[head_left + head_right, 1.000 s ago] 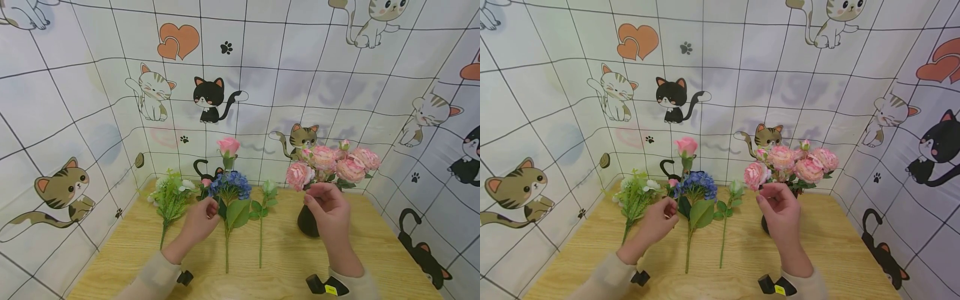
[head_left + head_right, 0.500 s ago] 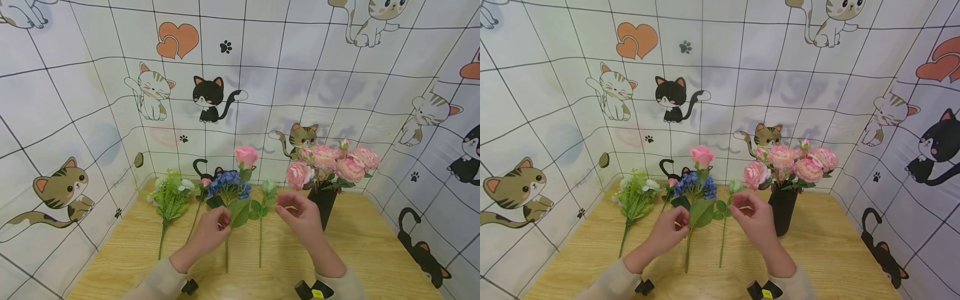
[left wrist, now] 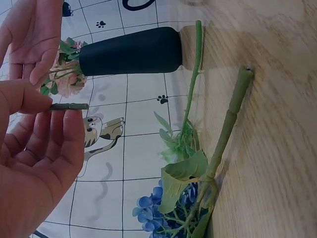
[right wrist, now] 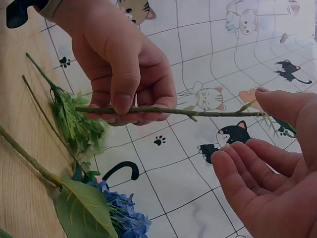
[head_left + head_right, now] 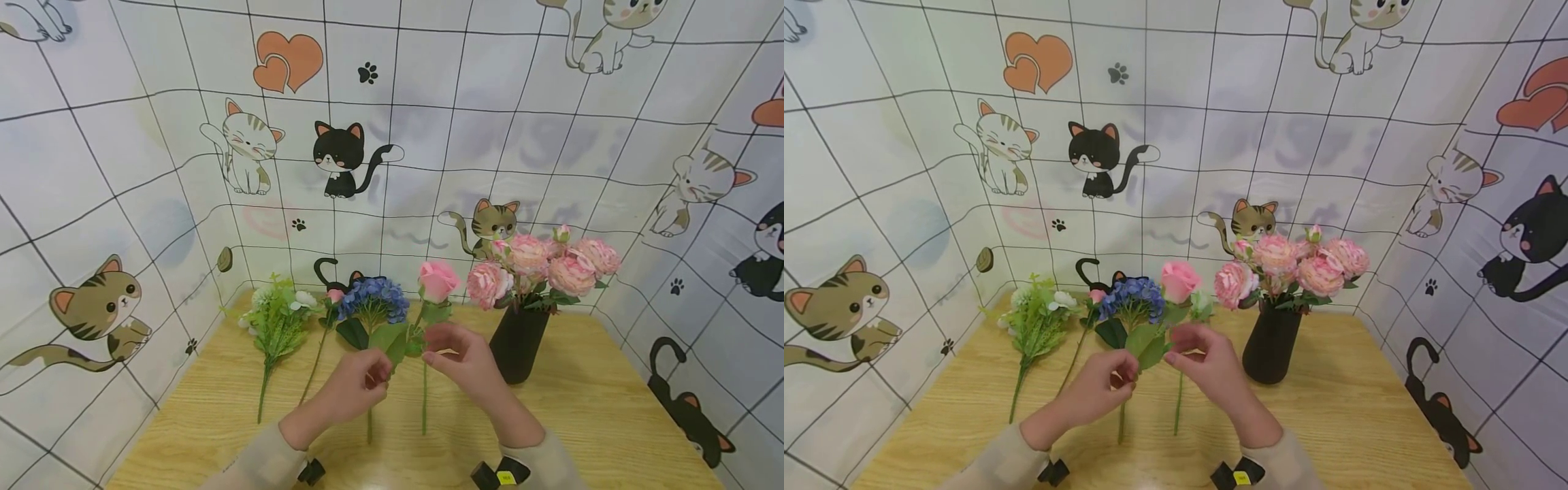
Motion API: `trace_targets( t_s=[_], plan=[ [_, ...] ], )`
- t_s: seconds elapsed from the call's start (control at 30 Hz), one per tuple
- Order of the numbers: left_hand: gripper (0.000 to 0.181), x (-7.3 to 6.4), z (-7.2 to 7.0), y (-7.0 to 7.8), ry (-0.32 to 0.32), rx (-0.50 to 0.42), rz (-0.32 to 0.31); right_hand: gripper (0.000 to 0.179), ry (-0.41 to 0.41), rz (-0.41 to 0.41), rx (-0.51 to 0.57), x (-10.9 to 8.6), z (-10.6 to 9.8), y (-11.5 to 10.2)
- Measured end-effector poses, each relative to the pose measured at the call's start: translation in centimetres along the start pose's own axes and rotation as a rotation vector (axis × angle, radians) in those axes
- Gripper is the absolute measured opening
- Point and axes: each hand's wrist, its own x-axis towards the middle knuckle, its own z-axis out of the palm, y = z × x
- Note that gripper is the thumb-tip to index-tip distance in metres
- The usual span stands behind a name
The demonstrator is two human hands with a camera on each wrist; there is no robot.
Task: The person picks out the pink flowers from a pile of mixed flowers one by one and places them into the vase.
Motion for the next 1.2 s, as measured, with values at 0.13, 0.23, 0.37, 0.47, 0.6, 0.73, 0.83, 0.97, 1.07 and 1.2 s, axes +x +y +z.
trace_targets(
  t_s=[0.13,0.23,0.37,0.47,0.6,0.73,0.83,0.97,1.07,1.2],
  plan=[
    [0.019,0.0,0.2,-0.1,-0.057,0.0,0.015,0.029,0.001,0.019,0.047,0.2,0.3,0.4],
    [0.021,0.0,0.2,-0.2,-0.087,0.009,0.026,0.028,0.01,-0.006,0.086,0.3,0.6,0.6],
    [0.023,0.0,0.2,-0.2,-0.119,0.009,0.019,0.026,0.011,-0.043,0.129,0.4,0.8,0.8],
    [0.023,0.0,0.3,-0.2,-0.132,0.008,0.021,0.026,0.013,-0.042,0.151,0.5,0.9,0.8],
    [0.023,0.0,0.4,-0.3,-0.133,0.011,0.026,0.028,0.023,-0.009,0.203,0.4,0.9,0.8],
    [0.022,0.1,0.5,-0.4,-0.13,0.019,0.029,0.028,0.063,0.028,0.257,0.3,1.1,0.8],
    [0.022,0.1,0.5,-0.3,-0.123,0.025,0.031,0.028,0.104,0.043,0.288,0.3,1.4,0.8],
    [0.021,0.2,0.3,-0.3,-0.109,0.03,0.018,0.027,0.126,0.011,0.327,0.1,1.8,0.7],
    [0.022,0.1,0.3,-0.3,-0.087,0.036,0.018,0.018,0.101,-0.054,0.349,-0.1,1.9,0.6],
    [0.023,0.1,0.4,-0.3,-0.059,0.039,0.04,0.017,0.04,-0.168,0.418,-0.4,2.0,0.6]
  ],
)
